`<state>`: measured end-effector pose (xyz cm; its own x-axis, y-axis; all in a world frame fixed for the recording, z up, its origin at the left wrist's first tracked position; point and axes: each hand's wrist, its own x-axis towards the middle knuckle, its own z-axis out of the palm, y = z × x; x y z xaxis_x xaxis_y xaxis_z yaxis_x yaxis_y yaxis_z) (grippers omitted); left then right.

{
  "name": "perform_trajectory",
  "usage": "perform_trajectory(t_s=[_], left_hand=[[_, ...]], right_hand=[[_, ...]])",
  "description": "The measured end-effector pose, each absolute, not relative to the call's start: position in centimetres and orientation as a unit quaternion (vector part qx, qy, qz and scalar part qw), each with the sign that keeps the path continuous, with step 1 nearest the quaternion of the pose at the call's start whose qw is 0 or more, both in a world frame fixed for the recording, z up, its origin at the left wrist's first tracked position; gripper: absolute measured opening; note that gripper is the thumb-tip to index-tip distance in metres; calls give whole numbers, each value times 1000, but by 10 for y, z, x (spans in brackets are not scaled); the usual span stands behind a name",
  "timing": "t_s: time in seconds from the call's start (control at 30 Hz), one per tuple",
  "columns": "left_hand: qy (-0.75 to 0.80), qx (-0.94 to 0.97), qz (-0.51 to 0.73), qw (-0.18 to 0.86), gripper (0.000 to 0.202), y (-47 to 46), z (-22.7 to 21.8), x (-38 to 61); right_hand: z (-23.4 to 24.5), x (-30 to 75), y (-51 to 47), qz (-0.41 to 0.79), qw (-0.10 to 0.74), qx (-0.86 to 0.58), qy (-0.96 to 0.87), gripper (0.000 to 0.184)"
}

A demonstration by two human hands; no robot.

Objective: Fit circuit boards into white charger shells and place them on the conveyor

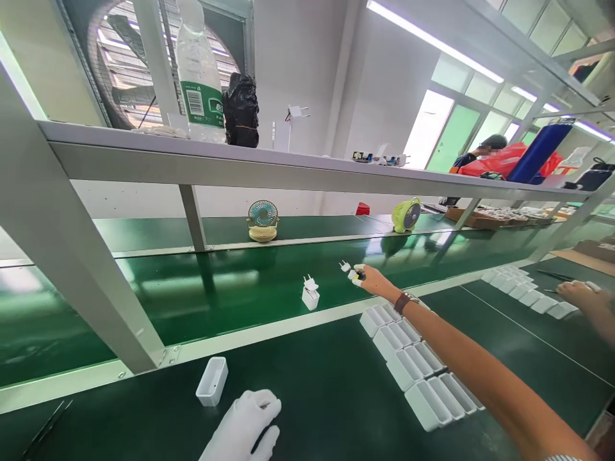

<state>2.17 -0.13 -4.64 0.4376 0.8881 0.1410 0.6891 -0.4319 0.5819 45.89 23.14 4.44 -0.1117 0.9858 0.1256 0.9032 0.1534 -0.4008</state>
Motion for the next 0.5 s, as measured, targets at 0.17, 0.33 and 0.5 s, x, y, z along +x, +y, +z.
perform_trajectory(t_s=[0.17, 0.33, 0.5], left_hand=[[492, 816, 174, 248, 36, -10, -25, 20], [465, 842, 192, 193, 30, -14, -18, 28], [448, 862, 175, 160, 27, -16, -16, 30]], right_hand=[[50, 406, 153, 164, 224, -563, -778, 56], [29, 351, 57, 212, 201, -480, -827, 54], [3, 325, 13, 199, 193, -482, -831, 54]])
